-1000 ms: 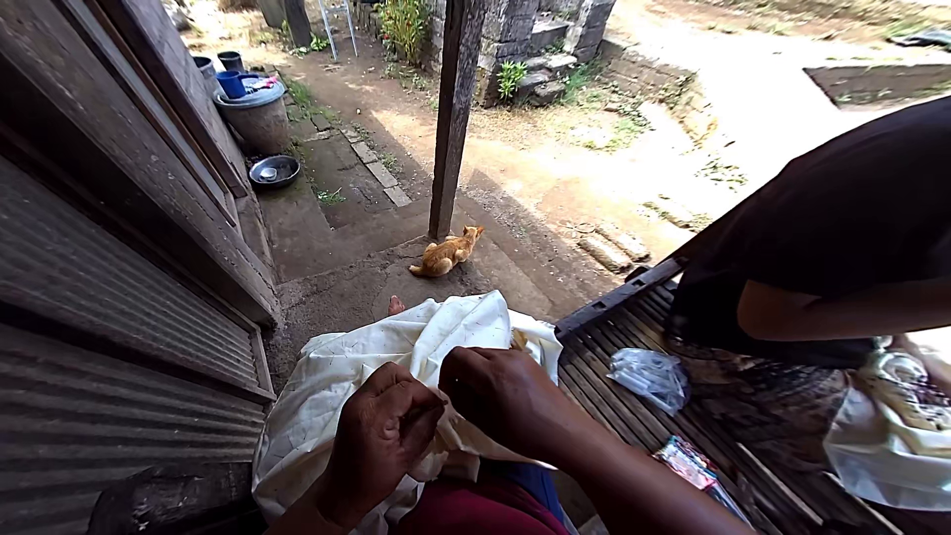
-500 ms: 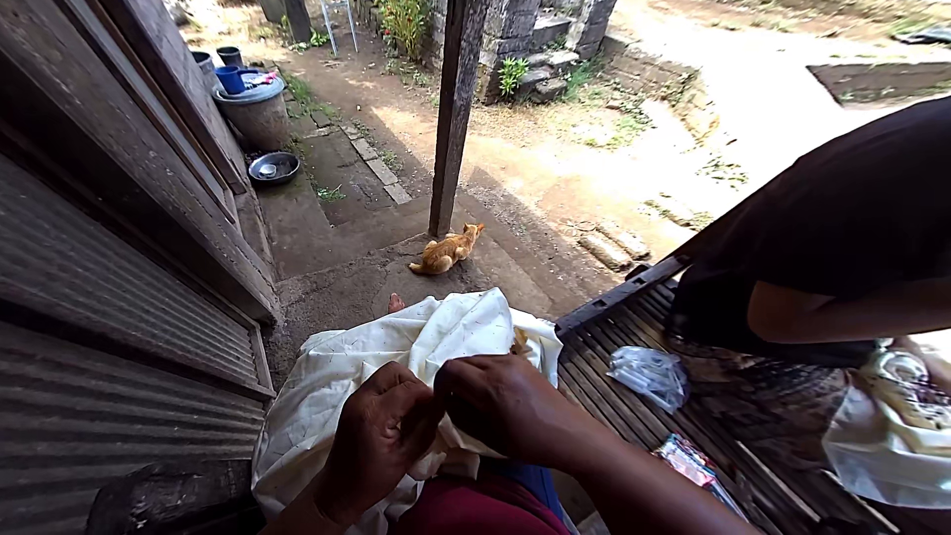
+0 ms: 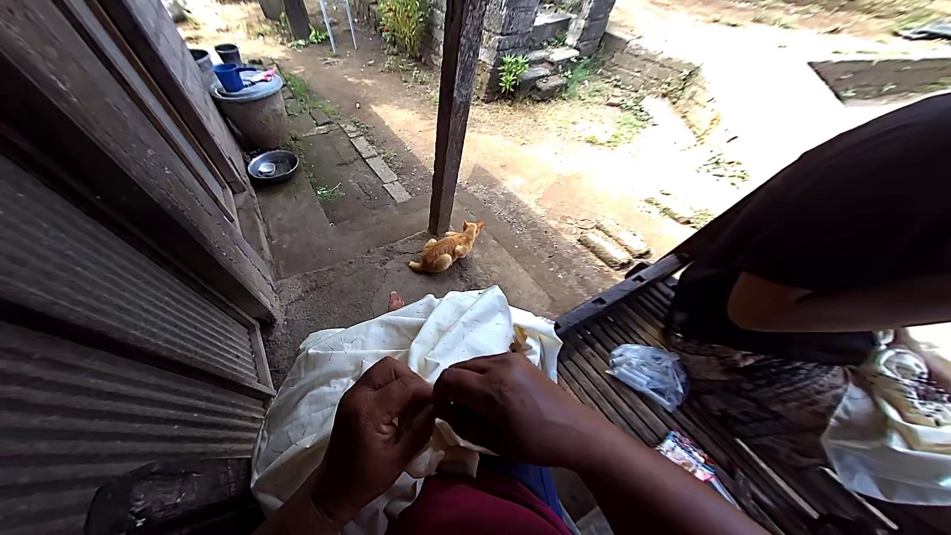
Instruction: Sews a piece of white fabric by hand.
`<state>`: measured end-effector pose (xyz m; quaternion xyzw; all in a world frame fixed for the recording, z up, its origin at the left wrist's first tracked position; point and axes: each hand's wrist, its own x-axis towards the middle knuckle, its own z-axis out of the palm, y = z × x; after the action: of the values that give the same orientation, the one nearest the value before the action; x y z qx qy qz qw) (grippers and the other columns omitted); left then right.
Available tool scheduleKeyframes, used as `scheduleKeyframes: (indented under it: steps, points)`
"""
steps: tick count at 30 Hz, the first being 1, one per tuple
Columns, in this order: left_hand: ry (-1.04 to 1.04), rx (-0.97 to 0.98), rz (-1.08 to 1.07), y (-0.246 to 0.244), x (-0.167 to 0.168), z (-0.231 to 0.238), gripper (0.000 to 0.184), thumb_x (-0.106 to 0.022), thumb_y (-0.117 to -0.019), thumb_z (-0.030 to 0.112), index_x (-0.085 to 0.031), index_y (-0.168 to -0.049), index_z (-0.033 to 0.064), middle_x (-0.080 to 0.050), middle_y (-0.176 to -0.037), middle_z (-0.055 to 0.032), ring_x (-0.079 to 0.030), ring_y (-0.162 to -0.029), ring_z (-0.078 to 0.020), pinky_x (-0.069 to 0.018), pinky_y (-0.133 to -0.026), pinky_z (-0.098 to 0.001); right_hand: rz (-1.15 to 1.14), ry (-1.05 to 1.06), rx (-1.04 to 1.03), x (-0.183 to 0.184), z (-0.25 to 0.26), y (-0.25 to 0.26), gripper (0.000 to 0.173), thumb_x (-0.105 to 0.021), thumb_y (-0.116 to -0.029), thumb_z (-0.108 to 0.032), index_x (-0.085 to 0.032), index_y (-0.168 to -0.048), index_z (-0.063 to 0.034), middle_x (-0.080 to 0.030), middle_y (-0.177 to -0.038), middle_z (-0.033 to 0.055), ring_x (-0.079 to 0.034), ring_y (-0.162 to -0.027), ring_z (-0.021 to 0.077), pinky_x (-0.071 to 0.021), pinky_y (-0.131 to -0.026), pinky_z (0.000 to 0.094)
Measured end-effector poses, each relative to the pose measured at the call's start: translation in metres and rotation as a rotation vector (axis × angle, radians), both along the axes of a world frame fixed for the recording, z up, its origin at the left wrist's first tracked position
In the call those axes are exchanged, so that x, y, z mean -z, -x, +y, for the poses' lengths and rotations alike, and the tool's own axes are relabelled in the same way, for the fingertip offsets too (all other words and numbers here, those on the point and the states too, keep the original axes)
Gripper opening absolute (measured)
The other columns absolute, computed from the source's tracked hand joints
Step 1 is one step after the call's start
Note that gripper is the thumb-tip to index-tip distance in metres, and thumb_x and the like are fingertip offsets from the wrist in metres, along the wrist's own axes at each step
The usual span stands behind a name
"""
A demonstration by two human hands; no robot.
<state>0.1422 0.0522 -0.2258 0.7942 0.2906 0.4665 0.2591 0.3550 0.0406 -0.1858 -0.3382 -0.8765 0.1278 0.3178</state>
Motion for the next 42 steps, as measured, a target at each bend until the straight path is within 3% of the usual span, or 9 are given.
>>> scheduleKeyframes:
  steps: [3, 7, 10, 15, 18, 30, 34, 38, 42]
  points:
    - [-0.009, -0.024, -0.011, -0.0011, -0.0024, 0.0005, 0.008, -0.070, -0.0927, 0.019, -0.073, -0.092, 0.0116, -0.065, -0.095, 0.0006, -0.063, -0.092, -0.0010, -0.0536, -0.080, -0.0139, -0.067, 0.031, 0.171, 0.0020, 0.0023, 0.0008, 0.014, -0.058, -0.0955, -0.018, -0.066, -0.087, -0.0111, -0.060, -0.067, 0.0022, -0.062, -0.058, 0.0159, -0.0482, -0.049, 0.0340]
    - [-0.003, -0.010, -0.013, 0.0005, -0.0008, 0.0015, 0.015, -0.069, -0.0966, 0.025, -0.072, -0.094, 0.0111, -0.063, -0.094, 0.0013, -0.061, -0.090, 0.0000, -0.0515, -0.079, -0.0136, -0.009, -0.007, -0.039, -0.0014, 0.0004, -0.0004, 0.016, -0.058, -0.0986, -0.016, -0.065, -0.086, -0.0104, -0.061, -0.069, 0.0020, -0.061, -0.060, 0.0146, -0.0476, -0.050, 0.0314]
    - [-0.010, -0.006, -0.020, -0.0008, -0.0016, 0.0004, 0.008, -0.070, -0.0942, 0.019, -0.074, -0.094, 0.0118, -0.066, -0.096, 0.0005, -0.063, -0.093, -0.0013, -0.0539, -0.080, -0.0147, -0.042, -0.008, 0.181, 0.0003, 0.0011, 0.0034, 0.014, -0.056, -0.0957, -0.017, -0.065, -0.086, -0.0114, -0.061, -0.068, 0.0023, -0.062, -0.057, 0.0158, -0.0479, -0.048, 0.0333]
    - [-0.006, 0.001, -0.027, 0.0003, -0.0016, 0.0014, 0.014, -0.068, -0.0974, 0.025, -0.072, -0.096, 0.0120, -0.064, -0.095, 0.0014, -0.061, -0.092, -0.0002, -0.0523, -0.080, -0.0144, 0.017, -0.002, -0.032, -0.0030, -0.0014, 0.0007, 0.016, -0.058, -0.0981, -0.015, -0.065, -0.085, -0.0104, -0.062, -0.068, 0.0021, -0.061, -0.060, 0.0144, -0.0475, -0.050, 0.0313]
    - [-0.010, -0.002, -0.031, -0.0014, -0.0026, -0.0002, 0.008, -0.070, -0.0944, 0.019, -0.073, -0.095, 0.0120, -0.066, -0.097, 0.0008, -0.063, -0.093, -0.0012, -0.0539, -0.080, -0.0147, -0.024, -0.003, 0.190, 0.0006, 0.0000, 0.0038, 0.014, -0.057, -0.0950, -0.017, -0.065, -0.085, -0.0115, -0.060, -0.066, 0.0016, -0.061, -0.056, 0.0149, -0.0468, -0.047, 0.0330]
    - [0.000, 0.003, -0.059, 0.0012, -0.0011, 0.0039, 0.012, -0.067, -0.0973, 0.023, -0.073, -0.097, 0.0120, -0.065, -0.098, 0.0011, -0.062, -0.095, -0.0011, -0.0532, -0.082, -0.0152, 0.032, -0.042, -0.057, 0.0004, 0.0025, -0.0009, 0.016, -0.058, -0.0980, -0.015, -0.065, -0.085, -0.0104, -0.061, -0.068, 0.0020, -0.060, -0.060, 0.0144, -0.0464, -0.050, 0.0307]
    - [-0.001, 0.008, -0.070, -0.0009, -0.0023, 0.0016, 0.008, -0.069, -0.0951, 0.019, -0.073, -0.097, 0.0123, -0.066, -0.100, 0.0006, -0.063, -0.095, -0.0020, -0.0544, -0.082, -0.0155, -0.004, -0.037, 0.178, 0.0025, 0.0033, 0.0046, 0.015, -0.056, -0.0967, -0.018, -0.065, -0.086, -0.0118, -0.061, -0.067, 0.0011, -0.061, -0.057, 0.0141, -0.0468, -0.048, 0.0315]
    - [0.000, 0.010, -0.072, 0.0003, -0.0001, 0.0045, 0.011, -0.068, -0.0970, 0.022, -0.072, -0.097, 0.0112, -0.065, -0.098, 0.0004, -0.063, -0.095, -0.0015, -0.0536, -0.082, -0.0152, -0.005, -0.063, -0.031, 0.0015, 0.0040, 0.0007, 0.016, -0.058, -0.0977, -0.016, -0.066, -0.085, -0.0110, -0.060, -0.067, 0.0018, -0.060, -0.058, 0.0149, -0.0460, -0.049, 0.0313]
    - [0.001, 0.000, -0.080, -0.0008, -0.0015, 0.0020, 0.008, -0.070, -0.0949, 0.018, -0.073, -0.097, 0.0113, -0.066, -0.099, 0.0004, -0.063, -0.095, -0.0017, -0.0545, -0.082, -0.0151, 0.042, -0.028, 0.179, 0.0035, 0.0037, 0.0051, 0.013, -0.058, -0.0961, -0.016, -0.065, -0.087, -0.0111, -0.062, -0.069, 0.0012, -0.061, -0.059, 0.0128, -0.0476, -0.050, 0.0298]
